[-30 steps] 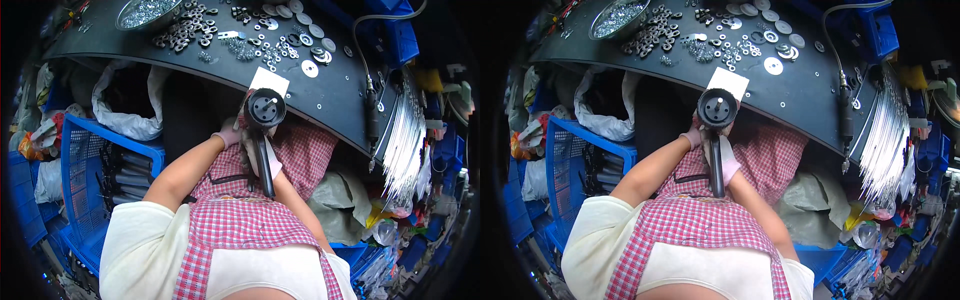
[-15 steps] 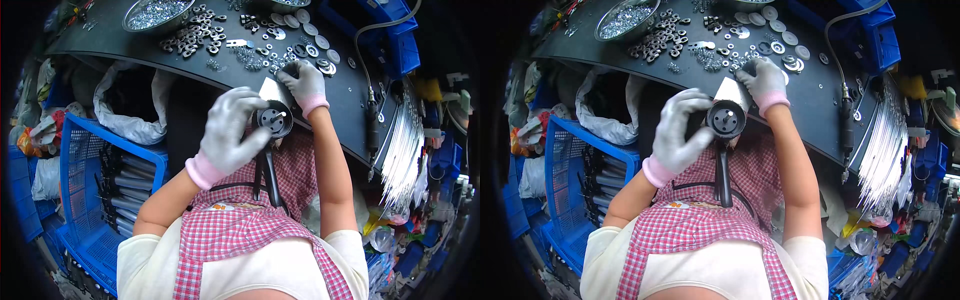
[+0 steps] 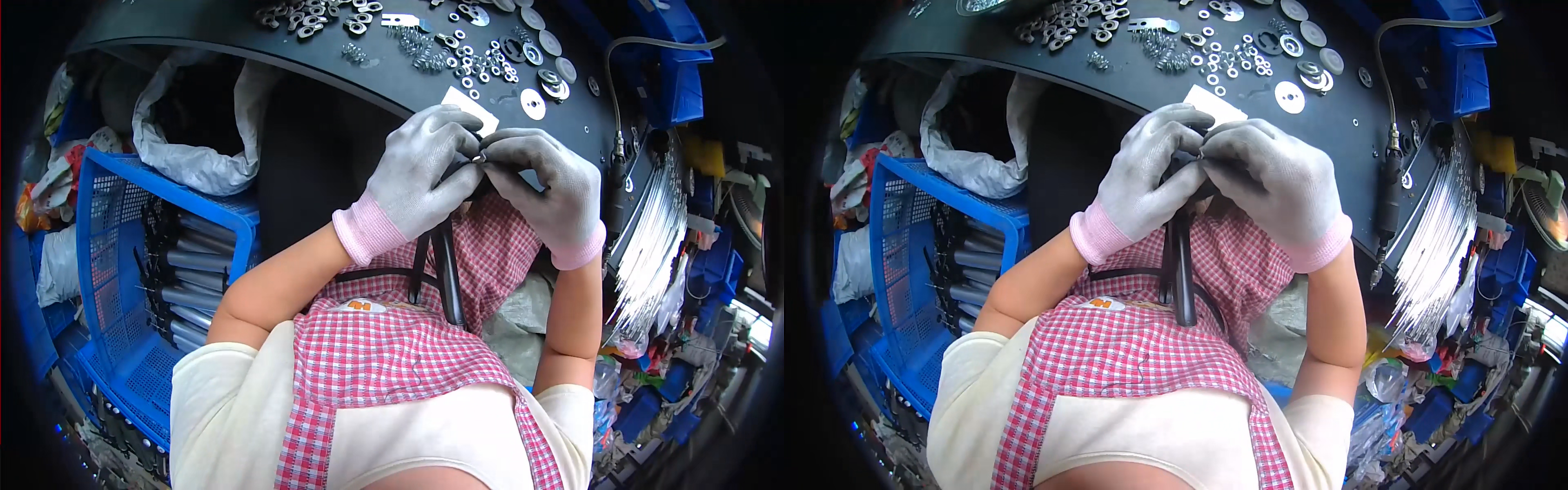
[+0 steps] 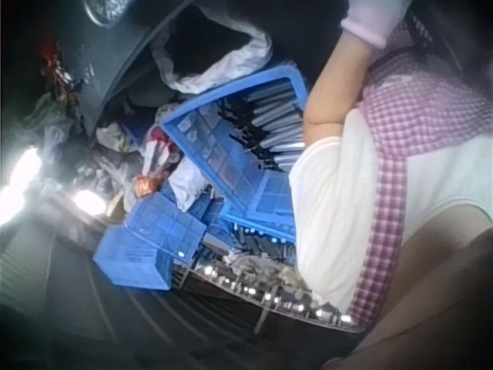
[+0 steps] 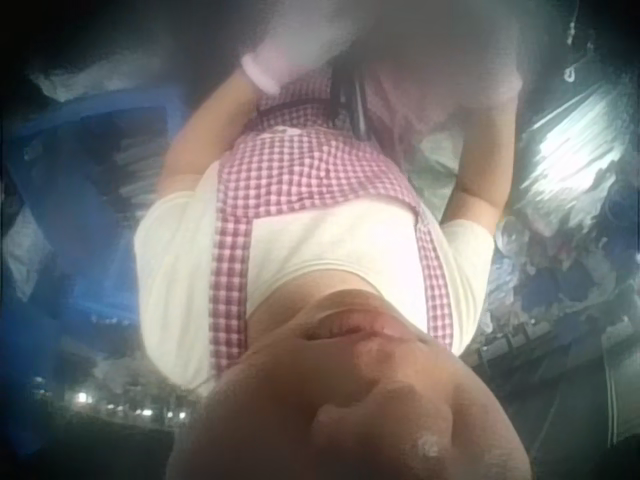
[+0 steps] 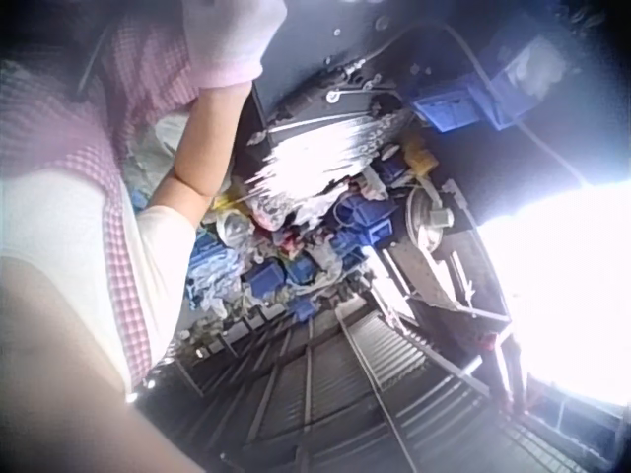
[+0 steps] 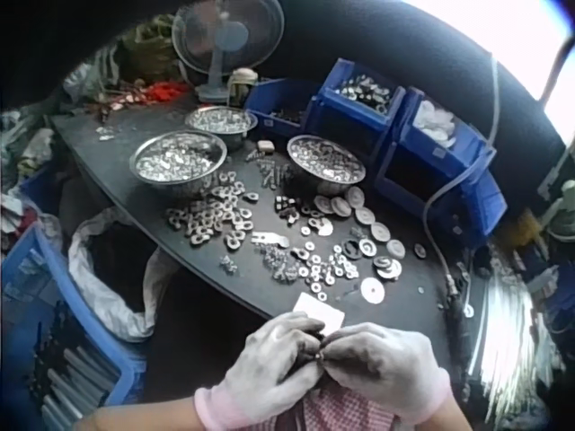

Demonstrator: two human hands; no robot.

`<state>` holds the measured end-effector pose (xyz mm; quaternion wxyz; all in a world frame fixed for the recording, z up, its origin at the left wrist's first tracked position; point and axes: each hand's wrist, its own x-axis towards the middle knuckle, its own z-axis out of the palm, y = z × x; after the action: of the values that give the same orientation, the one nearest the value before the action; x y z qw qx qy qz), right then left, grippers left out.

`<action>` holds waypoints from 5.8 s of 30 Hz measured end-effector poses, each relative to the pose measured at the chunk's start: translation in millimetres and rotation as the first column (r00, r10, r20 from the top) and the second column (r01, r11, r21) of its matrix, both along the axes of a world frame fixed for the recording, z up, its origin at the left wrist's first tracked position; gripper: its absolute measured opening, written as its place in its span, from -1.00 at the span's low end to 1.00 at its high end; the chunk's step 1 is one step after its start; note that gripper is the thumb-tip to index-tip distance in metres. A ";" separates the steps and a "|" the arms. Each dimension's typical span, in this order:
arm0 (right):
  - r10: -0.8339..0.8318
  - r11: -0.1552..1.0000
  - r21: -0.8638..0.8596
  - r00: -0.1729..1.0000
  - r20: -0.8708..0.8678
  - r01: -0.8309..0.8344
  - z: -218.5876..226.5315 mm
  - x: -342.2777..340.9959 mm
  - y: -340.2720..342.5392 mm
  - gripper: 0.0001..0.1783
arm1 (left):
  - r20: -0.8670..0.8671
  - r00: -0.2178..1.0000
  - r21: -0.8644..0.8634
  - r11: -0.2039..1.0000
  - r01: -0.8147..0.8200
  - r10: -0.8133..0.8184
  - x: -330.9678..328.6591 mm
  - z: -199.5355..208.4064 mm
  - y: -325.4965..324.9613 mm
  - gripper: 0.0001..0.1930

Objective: Assembling components for a large manual grease pump or caulking tool.

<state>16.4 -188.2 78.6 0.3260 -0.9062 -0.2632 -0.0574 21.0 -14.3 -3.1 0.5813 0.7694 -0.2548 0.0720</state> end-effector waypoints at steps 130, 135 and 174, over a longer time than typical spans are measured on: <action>-0.423 0.625 0.739 0.905 0.051 0.250 -37.9 -44.8 -5.9 -0.70 | 0.498 0.866 -0.046 0.995 0.084 -0.050 -9.6 14.4 12.5 -0.74; -0.370 0.601 0.781 0.925 0.083 0.170 -47.1 -31.7 3.0 -0.65 | 0.431 0.902 -0.115 0.991 0.068 -0.012 -0.9 13.0 17.3 -0.74; -0.596 0.665 -0.330 0.742 0.307 0.670 -84.3 96.6 -37.3 -0.65 | 0.003 0.988 -0.248 0.957 0.150 -0.155 -6.1 -2.9 -3.8 -0.36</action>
<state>113.0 -225.5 -5.7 0.0588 -0.9798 0.0364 -0.1876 14.9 -18.2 -5.9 0.6786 0.6696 -0.2975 0.0517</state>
